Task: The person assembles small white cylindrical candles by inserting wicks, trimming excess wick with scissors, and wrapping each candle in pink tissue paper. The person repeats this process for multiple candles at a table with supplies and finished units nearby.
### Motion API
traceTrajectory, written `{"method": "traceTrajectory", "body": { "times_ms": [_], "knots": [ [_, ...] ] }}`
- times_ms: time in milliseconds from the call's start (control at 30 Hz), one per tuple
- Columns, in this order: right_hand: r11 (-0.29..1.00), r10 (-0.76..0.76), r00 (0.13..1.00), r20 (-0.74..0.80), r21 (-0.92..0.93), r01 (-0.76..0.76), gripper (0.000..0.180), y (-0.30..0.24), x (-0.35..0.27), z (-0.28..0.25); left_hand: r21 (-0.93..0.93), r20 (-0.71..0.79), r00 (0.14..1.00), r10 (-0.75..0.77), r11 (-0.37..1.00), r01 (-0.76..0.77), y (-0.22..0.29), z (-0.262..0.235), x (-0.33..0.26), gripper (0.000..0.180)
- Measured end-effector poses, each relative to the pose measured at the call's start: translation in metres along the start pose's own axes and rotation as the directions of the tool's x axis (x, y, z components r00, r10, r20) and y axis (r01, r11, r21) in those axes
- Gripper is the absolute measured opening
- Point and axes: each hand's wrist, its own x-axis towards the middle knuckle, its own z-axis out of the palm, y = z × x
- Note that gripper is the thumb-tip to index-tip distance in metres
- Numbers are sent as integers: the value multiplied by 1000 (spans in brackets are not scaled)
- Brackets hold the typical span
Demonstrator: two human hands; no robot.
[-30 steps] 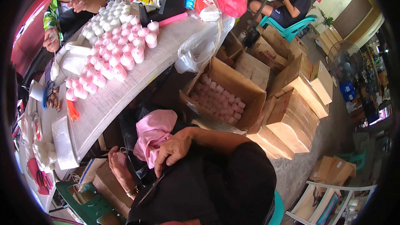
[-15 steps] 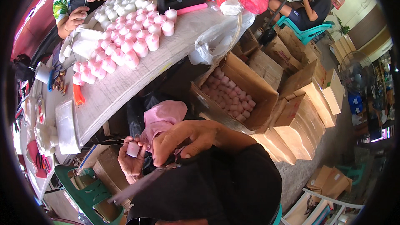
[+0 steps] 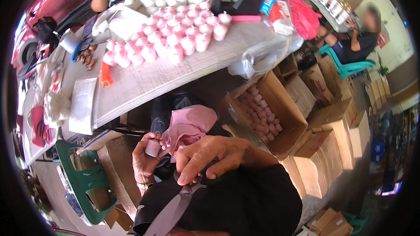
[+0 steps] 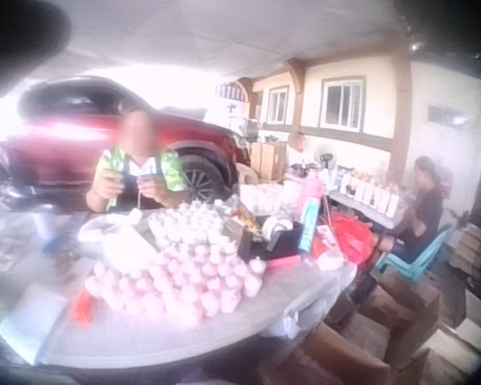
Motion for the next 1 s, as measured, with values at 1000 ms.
{"method": "traceTrajectory", "body": {
  "times_ms": [1000],
  "knots": [
    [724, 555, 580, -596, 3, -690, 61, 47, -63, -11, -107, 355, 935, 6, 994, 35, 29, 24, 31, 70]
  ]
}}
